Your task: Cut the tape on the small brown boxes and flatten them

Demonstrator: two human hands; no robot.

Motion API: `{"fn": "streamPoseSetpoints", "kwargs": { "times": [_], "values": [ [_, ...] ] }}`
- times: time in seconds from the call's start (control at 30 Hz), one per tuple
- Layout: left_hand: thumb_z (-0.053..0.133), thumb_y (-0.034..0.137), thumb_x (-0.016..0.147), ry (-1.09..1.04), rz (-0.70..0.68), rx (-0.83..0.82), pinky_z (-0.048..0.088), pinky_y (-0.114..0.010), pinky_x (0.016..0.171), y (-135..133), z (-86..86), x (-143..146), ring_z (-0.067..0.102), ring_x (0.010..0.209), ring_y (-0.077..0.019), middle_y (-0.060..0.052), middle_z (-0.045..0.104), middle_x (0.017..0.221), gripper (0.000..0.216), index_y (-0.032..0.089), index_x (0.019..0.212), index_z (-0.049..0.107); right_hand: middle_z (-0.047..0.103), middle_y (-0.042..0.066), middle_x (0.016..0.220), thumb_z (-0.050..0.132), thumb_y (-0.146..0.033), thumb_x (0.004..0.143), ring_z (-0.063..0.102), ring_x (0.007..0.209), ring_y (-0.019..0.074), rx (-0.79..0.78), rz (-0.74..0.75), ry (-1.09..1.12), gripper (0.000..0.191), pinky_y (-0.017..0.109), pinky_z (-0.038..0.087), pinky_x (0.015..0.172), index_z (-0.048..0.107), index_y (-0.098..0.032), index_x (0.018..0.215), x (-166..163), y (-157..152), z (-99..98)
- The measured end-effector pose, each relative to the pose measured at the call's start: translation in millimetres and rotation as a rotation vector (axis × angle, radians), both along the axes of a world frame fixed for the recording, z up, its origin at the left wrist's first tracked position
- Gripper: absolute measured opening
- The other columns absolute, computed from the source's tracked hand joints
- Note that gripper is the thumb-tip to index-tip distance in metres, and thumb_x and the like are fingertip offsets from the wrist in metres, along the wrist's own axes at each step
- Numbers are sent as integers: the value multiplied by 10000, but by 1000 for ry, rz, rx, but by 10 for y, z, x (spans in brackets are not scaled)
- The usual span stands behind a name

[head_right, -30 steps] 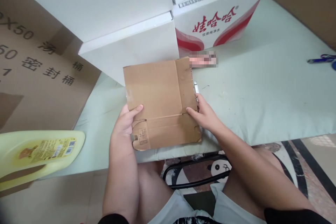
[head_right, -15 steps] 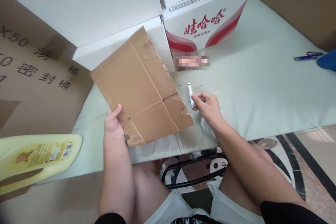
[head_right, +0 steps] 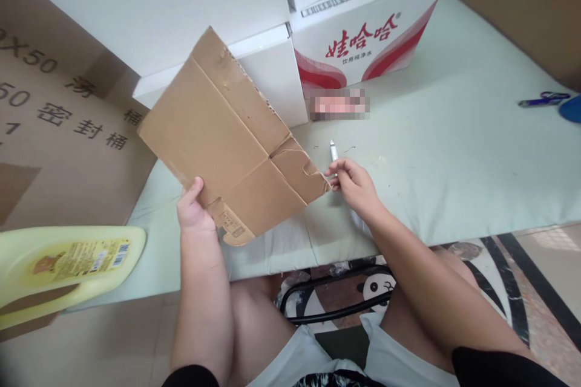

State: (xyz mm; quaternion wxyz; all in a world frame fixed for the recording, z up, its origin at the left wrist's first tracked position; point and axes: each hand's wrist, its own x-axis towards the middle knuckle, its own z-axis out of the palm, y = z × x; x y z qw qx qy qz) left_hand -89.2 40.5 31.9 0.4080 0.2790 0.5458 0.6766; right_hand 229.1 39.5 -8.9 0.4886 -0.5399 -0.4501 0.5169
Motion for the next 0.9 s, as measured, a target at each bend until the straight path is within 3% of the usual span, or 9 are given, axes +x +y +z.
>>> {"fn": "streamPoseSetpoints", "kwargs": {
  "times": [0.1, 0.2, 0.33, 0.5, 0.63, 0.9],
  "values": [
    [861, 367, 616, -9, 9, 15, 612, -336, 956, 8, 6, 13, 741, 1152, -274, -55, 820, 1022, 366, 228, 936, 750, 709, 14, 983, 649, -231, 671, 669, 759, 162, -6, 37, 64, 239, 337, 571, 702, 630, -259, 908, -15, 3, -24],
    [852, 374, 622, -7, 28, 30, 605, -334, 977, 27, 1, 25, 721, 1203, -273, -54, 816, 1051, 349, 231, 919, 736, 701, 27, 1103, 621, -223, 633, 711, 890, 198, 5, 120, 118, 338, 381, 594, 782, 639, -269, 968, -7, -6, -57],
    [825, 409, 662, 55, 40, 69, 578, -354, 1050, 67, -22, 64, 678, 1289, -272, -58, 806, 1109, 344, 240, 942, 717, 706, 47, 1208, 657, -257, 725, 746, 1007, 245, 11, 282, 136, 337, 445, 597, 886, 635, -281, 1060, 12, -32, -71],
    [822, 455, 688, 83, 34, 91, 574, -380, 1070, 99, -44, 182, 676, 1294, -277, -60, 797, 1147, 378, 253, 990, 715, 682, 105, 1327, 719, -480, 857, 739, 1096, 281, 47, 402, 137, 416, 496, 584, 969, 617, -283, 1208, -10, -47, -83],
    [843, 416, 686, 28, 25, 106, 568, -355, 1074, 108, -40, 306, 681, 1287, -259, -50, 791, 1187, 393, 258, 1027, 726, 674, 116, 1352, 724, -592, 860, 728, 1110, 271, 75, 429, 172, 520, 491, 581, 994, 580, -301, 1266, -47, -38, -104],
    [813, 392, 724, 3, 23, 70, 584, -336, 1039, 89, 10, 477, 666, 1311, -260, -62, 773, 1265, 430, 252, 1120, 722, 668, 101, 1360, 748, -604, 840, 689, 1200, 274, 41, 346, 224, 530, 471, 597, 972, 547, -310, 1234, -84, -48, -89]
  ]
}}
